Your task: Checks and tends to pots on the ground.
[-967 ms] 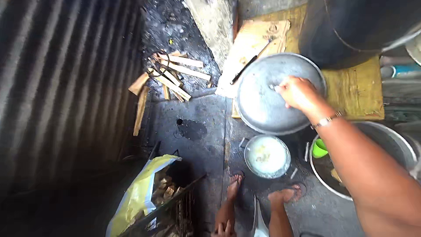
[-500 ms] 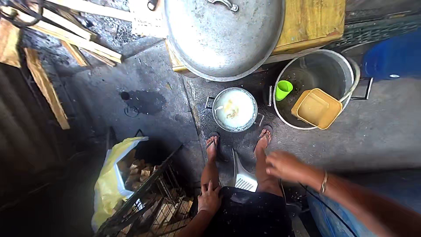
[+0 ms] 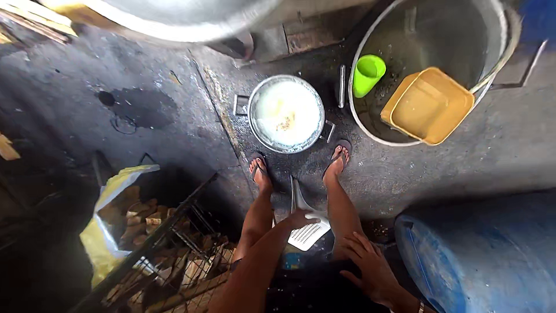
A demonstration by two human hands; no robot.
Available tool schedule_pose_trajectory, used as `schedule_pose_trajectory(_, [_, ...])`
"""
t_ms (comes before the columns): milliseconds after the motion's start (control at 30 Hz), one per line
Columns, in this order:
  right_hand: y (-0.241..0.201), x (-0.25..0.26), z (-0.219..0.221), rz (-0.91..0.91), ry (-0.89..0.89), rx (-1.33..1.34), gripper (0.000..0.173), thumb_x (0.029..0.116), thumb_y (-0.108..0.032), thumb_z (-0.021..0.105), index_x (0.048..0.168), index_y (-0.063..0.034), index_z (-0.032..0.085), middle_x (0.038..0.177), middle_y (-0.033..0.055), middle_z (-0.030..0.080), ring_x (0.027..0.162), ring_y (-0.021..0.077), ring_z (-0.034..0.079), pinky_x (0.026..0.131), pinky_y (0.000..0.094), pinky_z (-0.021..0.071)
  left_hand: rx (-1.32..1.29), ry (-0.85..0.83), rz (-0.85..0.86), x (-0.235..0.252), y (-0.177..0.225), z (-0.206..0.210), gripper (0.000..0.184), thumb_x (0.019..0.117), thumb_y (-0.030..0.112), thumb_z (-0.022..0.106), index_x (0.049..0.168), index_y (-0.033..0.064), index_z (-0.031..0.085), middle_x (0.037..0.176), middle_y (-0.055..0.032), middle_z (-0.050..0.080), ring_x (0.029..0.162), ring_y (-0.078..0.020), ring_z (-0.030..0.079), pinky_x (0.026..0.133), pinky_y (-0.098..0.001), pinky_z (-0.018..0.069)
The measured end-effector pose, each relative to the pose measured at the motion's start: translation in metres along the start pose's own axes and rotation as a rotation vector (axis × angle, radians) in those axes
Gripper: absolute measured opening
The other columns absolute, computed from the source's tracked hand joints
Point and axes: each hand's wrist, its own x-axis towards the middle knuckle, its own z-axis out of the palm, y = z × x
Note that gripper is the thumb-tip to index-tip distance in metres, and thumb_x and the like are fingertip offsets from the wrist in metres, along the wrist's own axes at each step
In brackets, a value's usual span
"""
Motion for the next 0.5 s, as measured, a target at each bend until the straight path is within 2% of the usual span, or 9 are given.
schedule_pose_trajectory(33, [0.003,-0.004,0.007,-0.01,0.061,-0.003,0.054,0.0937,-0.062,0.061,0.132,-0.0251,0.07,0.152,-0.0036,0.055,0.152,0.034,0.034,0.112,0.0691,0.0351,0.112,0.095,-0.068,0.008,-0.003,0.001,0.074,0.0943,0.059,0.066,0.152,0.015,0.051,0.163,-0.0189,0.038,0.153,-0.0417,0.029,0.124,-0.0643,0.0191])
schedule_pose_trajectory(100, [0.002,-0.007,0.019,-0.01,0.16,-0.016,0.05,0.0932,-0.06,0.06,0.128,-0.0258,0.072,0.147,-0.0036,0.06,0.148,0.0345,0.041,0.109,0.0683,0.0388,0.309,0.126,-0.124,0.024,-0.014,0.004,0.078,0.0904,0.039,0.075,0.159,0.0216,0.041,0.171,-0.0165,0.021,0.157,-0.0442,0.015,0.124,-0.0679,0.0116])
schedule_pose_trajectory(167, [-0.001,-0.006,0.028,0.006,0.211,-0.045,0.049,0.0924,-0.059,0.06,0.124,-0.0251,0.074,0.143,-0.0023,0.064,0.145,0.0355,0.045,0.106,0.0689,0.0408,0.494,0.025,-0.025,0.038,-0.026,0.012,0.082,0.0879,0.01,0.073,0.161,0.0154,0.036,0.173,-0.0169,0.014,0.158,-0.045,0.012,0.124,-0.0689,0.0091])
schedule_pose_trajectory(233, [-0.004,-0.004,0.029,0.017,0.237,-0.074,0.048,0.0912,-0.059,0.061,0.121,-0.0248,0.075,0.139,-0.0016,0.066,0.142,0.0364,0.048,0.104,0.0691,0.0426,0.655,-0.089,0.114,0.059,-0.031,0.022,0.075,0.0917,-0.006,0.059,0.161,0.0053,0.032,0.173,-0.0166,0.013,0.16,-0.0406,0.009,0.125,-0.0673,0.0086])
schedule_pose_trajectory(300, [-0.008,-0.002,0.026,0.022,0.26,-0.089,0.046,0.0905,-0.059,0.062,0.119,-0.0249,0.076,0.137,-0.0009,0.068,0.14,0.0377,0.05,0.102,0.0683,0.044,0.678,-0.132,0.196,0.084,-0.03,0.032,0.066,0.0969,-0.007,0.051,0.16,0.0005,0.032,0.172,-0.0175,0.019,0.159,-0.0378,0.014,0.126,-0.0649,0.0098])
schedule_pose_trajectory(367, [-0.011,-0.001,0.018,0.036,0.248,-0.082,0.044,0.0903,-0.057,0.066,0.118,-0.0244,0.077,0.136,0.0013,0.068,0.139,0.0399,0.051,0.101,0.0691,0.0444,0.593,-0.154,0.196,0.101,-0.015,0.042,0.06,0.1006,-0.001,0.05,0.159,0.0056,0.037,0.166,-0.0195,0.033,0.154,-0.0418,0.028,0.124,-0.0659,0.0166])
schedule_pose_trajectory(400, [-0.01,-0.001,0.015,0.039,0.24,-0.079,0.043,0.0904,-0.056,0.067,0.119,-0.0243,0.077,0.136,0.0021,0.068,0.138,0.0405,0.051,0.101,0.0689,0.0443,0.549,-0.185,0.165,0.105,-0.004,0.045,0.058,0.1022,0.002,0.05,0.159,0.0089,0.039,0.163,-0.0206,0.038,0.151,-0.0452,0.033,0.122,-0.07,0.0181])
schedule_pose_trajectory(433, [-0.008,-0.001,0.012,0.036,0.231,-0.075,0.043,0.0906,-0.054,0.068,0.12,-0.0237,0.077,0.136,0.0031,0.068,0.138,0.0413,0.051,0.1,0.0687,0.0444,0.537,-0.248,0.106,0.105,0.011,0.047,0.056,0.1057,0.006,0.045,0.16,0.0108,0.036,0.161,-0.0209,0.04,0.149,-0.0474,0.033,0.119,-0.0739,0.0172])
schedule_pose_trajectory(500, [0.0,-0.002,0.005,0.026,0.224,-0.061,0.041,0.0897,-0.049,0.069,0.121,-0.0225,0.076,0.135,0.0047,0.069,0.137,0.0427,0.052,0.099,0.0681,0.0455,0.538,-0.354,-0.016,0.104,0.038,0.053,0.05,0.1112,0.009,0.03,0.161,0.0033,0.029,0.164,-0.024,0.034,0.151,-0.053,0.026,0.115,-0.0811,0.0109])
